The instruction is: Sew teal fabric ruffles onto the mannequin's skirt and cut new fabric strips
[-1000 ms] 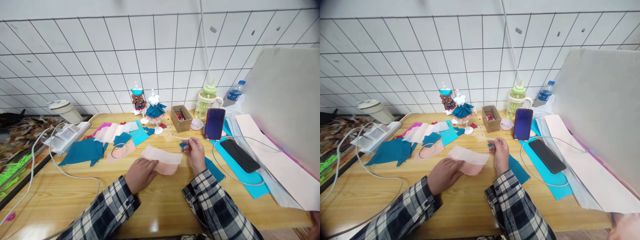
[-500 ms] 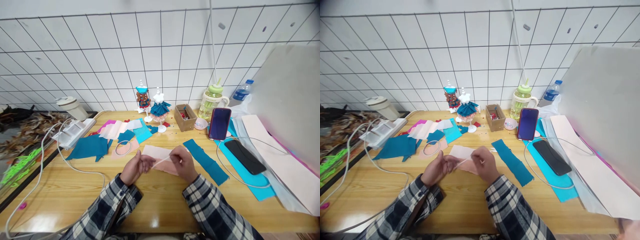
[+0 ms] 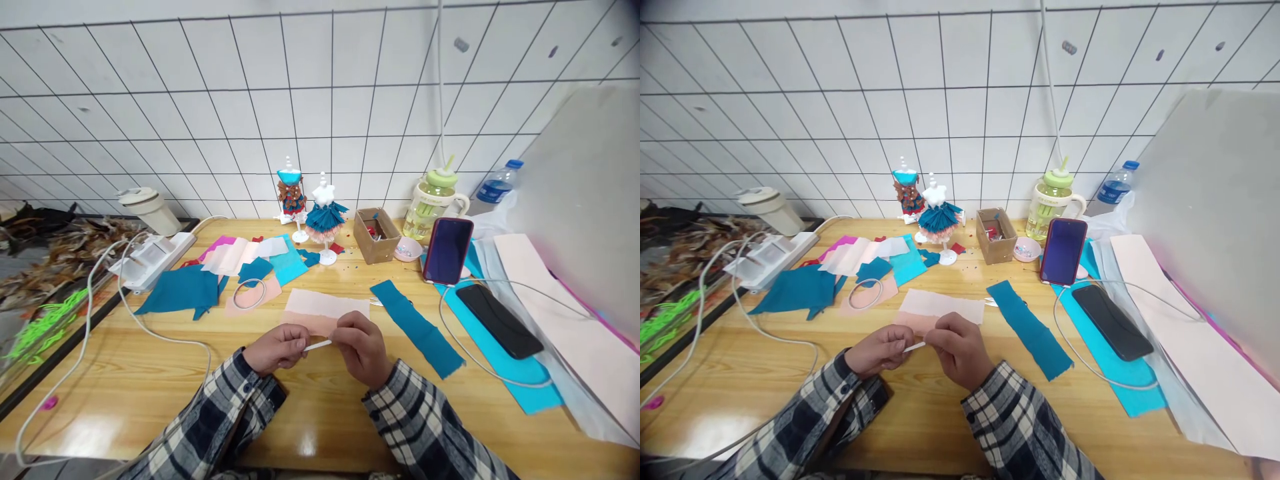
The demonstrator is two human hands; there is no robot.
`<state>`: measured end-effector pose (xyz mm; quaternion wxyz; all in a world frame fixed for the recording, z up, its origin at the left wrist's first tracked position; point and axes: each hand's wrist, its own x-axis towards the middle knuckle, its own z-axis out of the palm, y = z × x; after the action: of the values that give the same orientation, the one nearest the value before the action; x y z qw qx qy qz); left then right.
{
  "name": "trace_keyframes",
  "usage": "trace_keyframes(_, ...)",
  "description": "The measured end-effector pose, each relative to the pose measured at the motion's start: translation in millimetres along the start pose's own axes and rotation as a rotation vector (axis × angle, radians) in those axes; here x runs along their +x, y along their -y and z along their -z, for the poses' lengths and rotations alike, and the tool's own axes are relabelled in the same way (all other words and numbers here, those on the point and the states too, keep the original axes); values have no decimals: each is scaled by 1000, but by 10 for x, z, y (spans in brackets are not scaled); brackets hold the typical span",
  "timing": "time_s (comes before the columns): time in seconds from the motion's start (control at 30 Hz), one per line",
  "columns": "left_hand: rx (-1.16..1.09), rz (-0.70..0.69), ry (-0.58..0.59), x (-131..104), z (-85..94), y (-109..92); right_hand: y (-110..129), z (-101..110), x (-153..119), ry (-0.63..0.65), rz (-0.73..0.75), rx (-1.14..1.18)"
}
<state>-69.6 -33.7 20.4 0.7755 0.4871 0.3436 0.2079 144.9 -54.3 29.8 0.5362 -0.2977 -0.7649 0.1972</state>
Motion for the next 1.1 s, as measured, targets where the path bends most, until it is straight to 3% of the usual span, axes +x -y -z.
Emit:
trace_keyframes(0.07,198,-87,-85,-28,16,-37,-6,70,5,73,-23,12)
trace_keyframes(0.13,546,-255,-242,-85,14,-109,-12,168,21,112,-73,9)
trace_keyframes(0.23,1131,-469,-430,-206,-32,-236,28,264,69,-22,-210,-69)
trace_keyframes(0.27,1272,-484,-432,-245,-56,-269,59,257,86,-35,-229,-98)
trace_keyframes(0.33,1447,-478,-375,-303,-105,-310,132,171,113,126,-177,-120)
trace_keyframes(0.37,1483,-475,-338,-321,-126,-319,166,100,117,244,-146,-118)
trace_keyframes(0.43,1478,-485,-297,-335,-153,-319,205,-63,104,348,-171,-112)
trace_keyframes(0.53,1409,-490,-334,-340,-162,-295,193,-246,58,327,-300,-128)
trace_keyframes(0.63,1362,-460,-406,-345,-116,-239,151,-274,37,293,-421,-166)
trace_keyframes(0.77,1246,-386,-549,-285,160,-136,84,-131,93,287,-482,-314)
trace_keyframes(0.83,1231,-398,-744,-213,386,-98,24,-58,154,220,-536,-342)
trace_keyframes(0.97,1432,-457,-558,-74,725,-37,-107,-125,296,208,-714,-132)
trace_keyframes(1.1,1463,-366,-547,-68,738,47,-137,-455,352,198,-811,-74)
